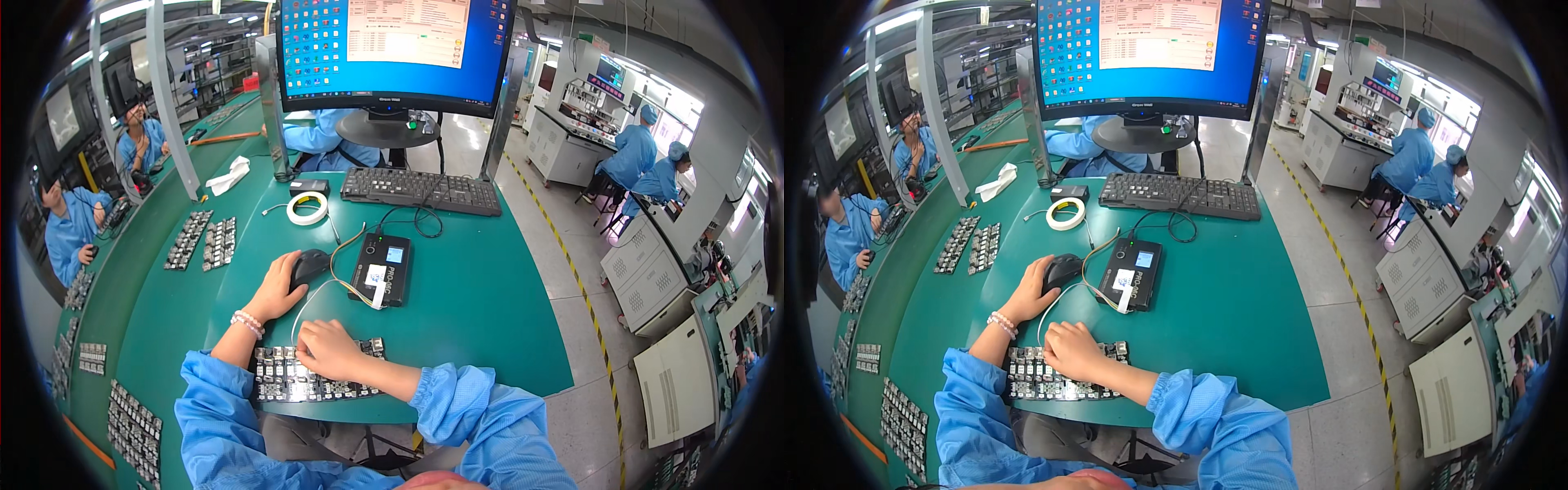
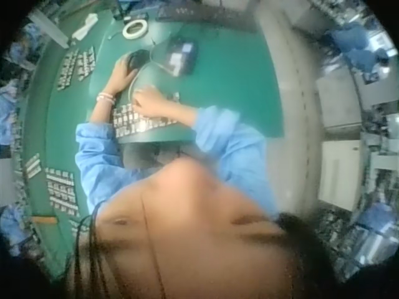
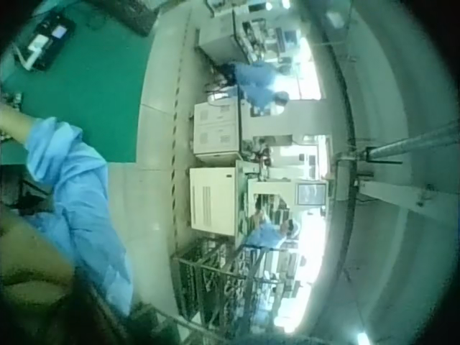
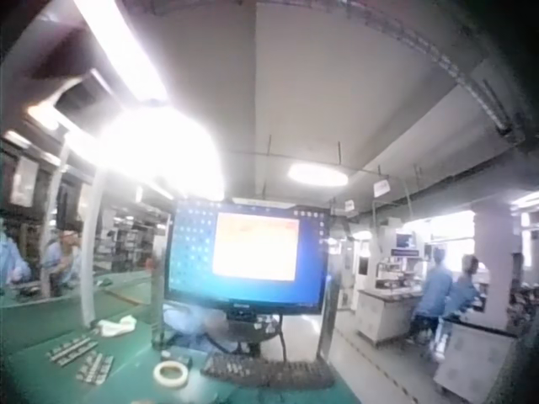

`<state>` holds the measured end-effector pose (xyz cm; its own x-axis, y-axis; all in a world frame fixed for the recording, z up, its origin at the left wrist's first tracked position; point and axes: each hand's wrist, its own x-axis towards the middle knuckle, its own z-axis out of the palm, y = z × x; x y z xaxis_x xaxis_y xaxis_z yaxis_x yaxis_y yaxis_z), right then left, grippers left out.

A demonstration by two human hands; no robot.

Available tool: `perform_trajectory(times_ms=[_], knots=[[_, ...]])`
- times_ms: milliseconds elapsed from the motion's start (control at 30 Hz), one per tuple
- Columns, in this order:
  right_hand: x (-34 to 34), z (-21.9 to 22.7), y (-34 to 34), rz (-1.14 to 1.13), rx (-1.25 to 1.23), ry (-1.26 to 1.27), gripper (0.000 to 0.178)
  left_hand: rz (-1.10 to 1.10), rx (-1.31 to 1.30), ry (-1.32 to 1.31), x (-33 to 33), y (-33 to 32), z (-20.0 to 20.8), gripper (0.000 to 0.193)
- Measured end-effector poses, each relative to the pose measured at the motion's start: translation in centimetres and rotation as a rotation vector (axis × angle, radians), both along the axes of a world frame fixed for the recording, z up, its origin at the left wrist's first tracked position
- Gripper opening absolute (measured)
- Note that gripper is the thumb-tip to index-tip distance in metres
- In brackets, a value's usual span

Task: The person takes a circuit board panel and tests each board using a probe wired to a programming device while clicking a computer mouse. The person then moves the finished panel, retrieves another circuit board panel, and tests it using the probe and mouse.

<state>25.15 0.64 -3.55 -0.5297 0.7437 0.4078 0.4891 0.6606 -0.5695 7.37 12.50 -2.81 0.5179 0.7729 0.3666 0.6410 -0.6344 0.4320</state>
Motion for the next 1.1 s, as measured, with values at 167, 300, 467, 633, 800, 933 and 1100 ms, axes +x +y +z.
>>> perform_trajectory(times_ms=[167, 300, 467, 633, 800, 933, 1100], knots=[[-0.02, 0.01, 0.05, 0.009, 0.001, 0.005, 0.013, 0.013, -0.008, 0.016, -0.11, 0.04, -0.04, 0.075], [0.03, -0.09, 0.10, 0.007, 0.001, 0.011, 0.013, 0.003, 0.006, 0.016, 0.00, 0.18, -0.09, 0.075], [0.05, -0.07, 0.14, 0.012, 0.008, 0.017, 0.012, 0.008, -0.008, 0.015, 0.15, -0.03, 0.24, 0.075], [0.05, -0.08, 0.09, 0.017, 0.036, 0.011, 0.012, 0.012, -0.024, 0.013, 0.11, -0.08, 0.16, 0.075], [0.11, -0.23, 0.22, 0.022, 0.011, -0.019, 0.013, 0.015, -0.034, 0.014, 0.08, 0.00, 0.07, 0.075], [0.08, -0.24, 0.22, 0.017, 0.023, -0.010, 0.013, 0.021, -0.045, 0.019, 0.18, -0.06, 0.19, 0.076], [-0.02, -0.05, 0.14, 0.018, 0.011, 0.007, 0.012, 0.013, -0.034, 0.011, -0.02, 0.07, 0.02, 0.075]])
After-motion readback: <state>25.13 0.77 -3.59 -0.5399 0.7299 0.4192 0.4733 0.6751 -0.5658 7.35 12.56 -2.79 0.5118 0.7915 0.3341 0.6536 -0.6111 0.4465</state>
